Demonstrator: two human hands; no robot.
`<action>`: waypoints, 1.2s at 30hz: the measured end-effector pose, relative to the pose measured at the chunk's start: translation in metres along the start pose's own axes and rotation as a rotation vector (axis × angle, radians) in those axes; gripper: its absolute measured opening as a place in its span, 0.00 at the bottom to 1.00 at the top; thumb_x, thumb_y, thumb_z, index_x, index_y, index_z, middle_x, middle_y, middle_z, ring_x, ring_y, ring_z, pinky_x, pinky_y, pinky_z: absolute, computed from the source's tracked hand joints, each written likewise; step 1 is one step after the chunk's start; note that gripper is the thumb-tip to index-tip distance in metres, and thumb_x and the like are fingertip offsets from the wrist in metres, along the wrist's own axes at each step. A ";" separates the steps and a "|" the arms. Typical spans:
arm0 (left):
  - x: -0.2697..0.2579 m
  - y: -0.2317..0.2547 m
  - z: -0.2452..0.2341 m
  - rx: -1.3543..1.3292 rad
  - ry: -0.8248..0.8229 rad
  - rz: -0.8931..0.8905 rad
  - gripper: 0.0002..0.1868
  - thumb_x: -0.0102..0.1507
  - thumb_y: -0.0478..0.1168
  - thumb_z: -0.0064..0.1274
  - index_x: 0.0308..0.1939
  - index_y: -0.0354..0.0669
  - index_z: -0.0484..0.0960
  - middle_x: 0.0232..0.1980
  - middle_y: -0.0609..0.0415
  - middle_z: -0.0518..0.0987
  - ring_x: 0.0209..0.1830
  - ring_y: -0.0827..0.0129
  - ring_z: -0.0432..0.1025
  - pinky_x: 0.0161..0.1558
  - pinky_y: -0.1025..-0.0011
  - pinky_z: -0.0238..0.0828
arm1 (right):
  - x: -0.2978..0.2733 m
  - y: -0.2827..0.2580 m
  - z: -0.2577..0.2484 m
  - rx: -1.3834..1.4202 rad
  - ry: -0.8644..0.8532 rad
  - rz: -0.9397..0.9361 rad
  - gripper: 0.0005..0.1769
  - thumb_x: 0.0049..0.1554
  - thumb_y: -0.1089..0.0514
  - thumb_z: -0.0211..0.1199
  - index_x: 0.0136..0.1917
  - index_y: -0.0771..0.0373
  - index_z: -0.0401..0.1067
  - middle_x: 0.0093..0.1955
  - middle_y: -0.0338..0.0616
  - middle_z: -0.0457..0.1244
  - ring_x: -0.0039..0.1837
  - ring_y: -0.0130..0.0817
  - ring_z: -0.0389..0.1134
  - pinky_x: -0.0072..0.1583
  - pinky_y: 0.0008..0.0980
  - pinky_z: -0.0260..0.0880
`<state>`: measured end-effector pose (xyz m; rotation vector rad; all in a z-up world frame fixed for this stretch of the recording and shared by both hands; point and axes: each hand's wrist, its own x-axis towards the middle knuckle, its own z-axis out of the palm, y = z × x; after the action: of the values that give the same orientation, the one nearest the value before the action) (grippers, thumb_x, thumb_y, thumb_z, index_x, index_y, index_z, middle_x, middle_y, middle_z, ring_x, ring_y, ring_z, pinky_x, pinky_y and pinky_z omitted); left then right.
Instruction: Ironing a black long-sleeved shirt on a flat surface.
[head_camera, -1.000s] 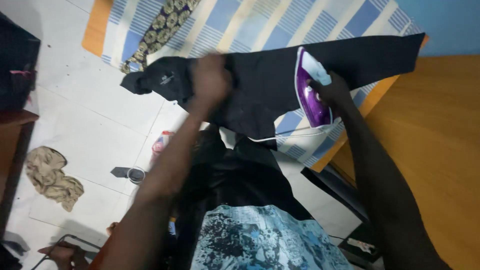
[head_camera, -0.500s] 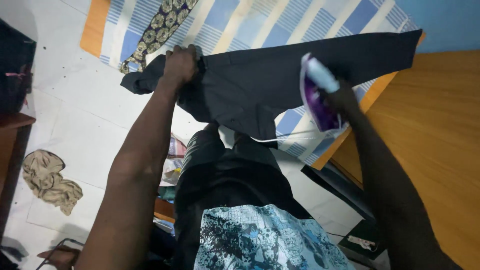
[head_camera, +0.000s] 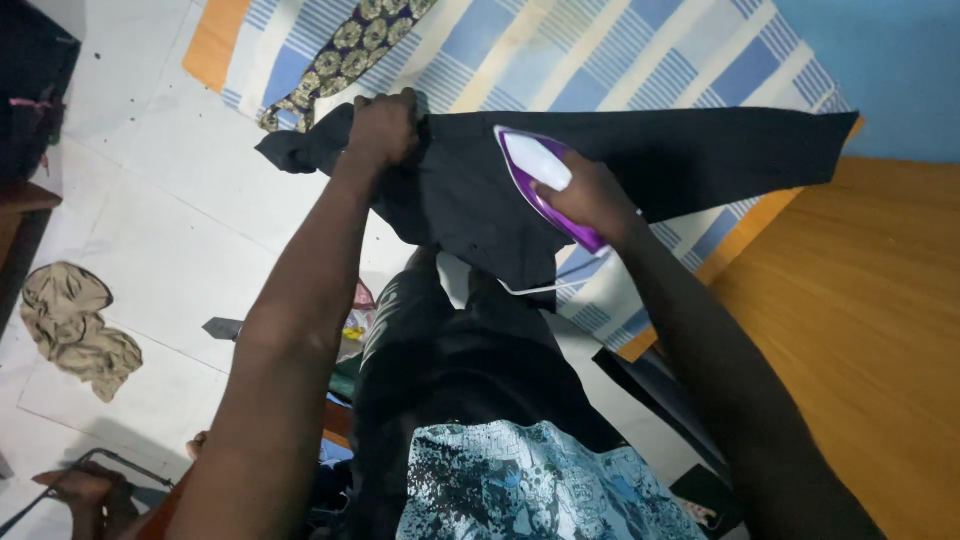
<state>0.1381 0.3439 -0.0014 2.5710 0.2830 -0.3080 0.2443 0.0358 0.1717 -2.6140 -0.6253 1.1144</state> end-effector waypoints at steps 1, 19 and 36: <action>-0.002 0.004 -0.003 0.009 0.023 0.001 0.22 0.60 0.46 0.56 0.52 0.36 0.73 0.46 0.37 0.82 0.50 0.42 0.75 0.54 0.39 0.60 | 0.008 -0.004 0.003 0.026 0.060 -0.083 0.39 0.56 0.41 0.69 0.74 0.59 0.64 0.63 0.59 0.67 0.65 0.55 0.70 0.65 0.47 0.71; -0.030 0.049 -0.014 -0.198 0.269 -0.222 0.14 0.61 0.39 0.57 0.46 0.31 0.78 0.46 0.33 0.78 0.44 0.37 0.75 0.43 0.47 0.72 | 0.044 -0.025 0.019 0.048 0.033 0.250 0.44 0.54 0.35 0.67 0.70 0.71 0.64 0.63 0.64 0.66 0.65 0.58 0.69 0.64 0.50 0.70; -0.015 0.025 0.013 -0.567 0.262 -0.386 0.09 0.54 0.42 0.60 0.35 0.44 0.87 0.36 0.44 0.85 0.39 0.50 0.80 0.44 0.59 0.76 | 0.041 -0.016 0.019 0.049 0.094 0.083 0.40 0.54 0.39 0.70 0.68 0.70 0.67 0.63 0.66 0.65 0.65 0.62 0.66 0.65 0.51 0.67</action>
<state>0.1285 0.3140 0.0035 1.9780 0.8377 -0.0139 0.2515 0.0701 0.1385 -2.6542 -0.4674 1.0095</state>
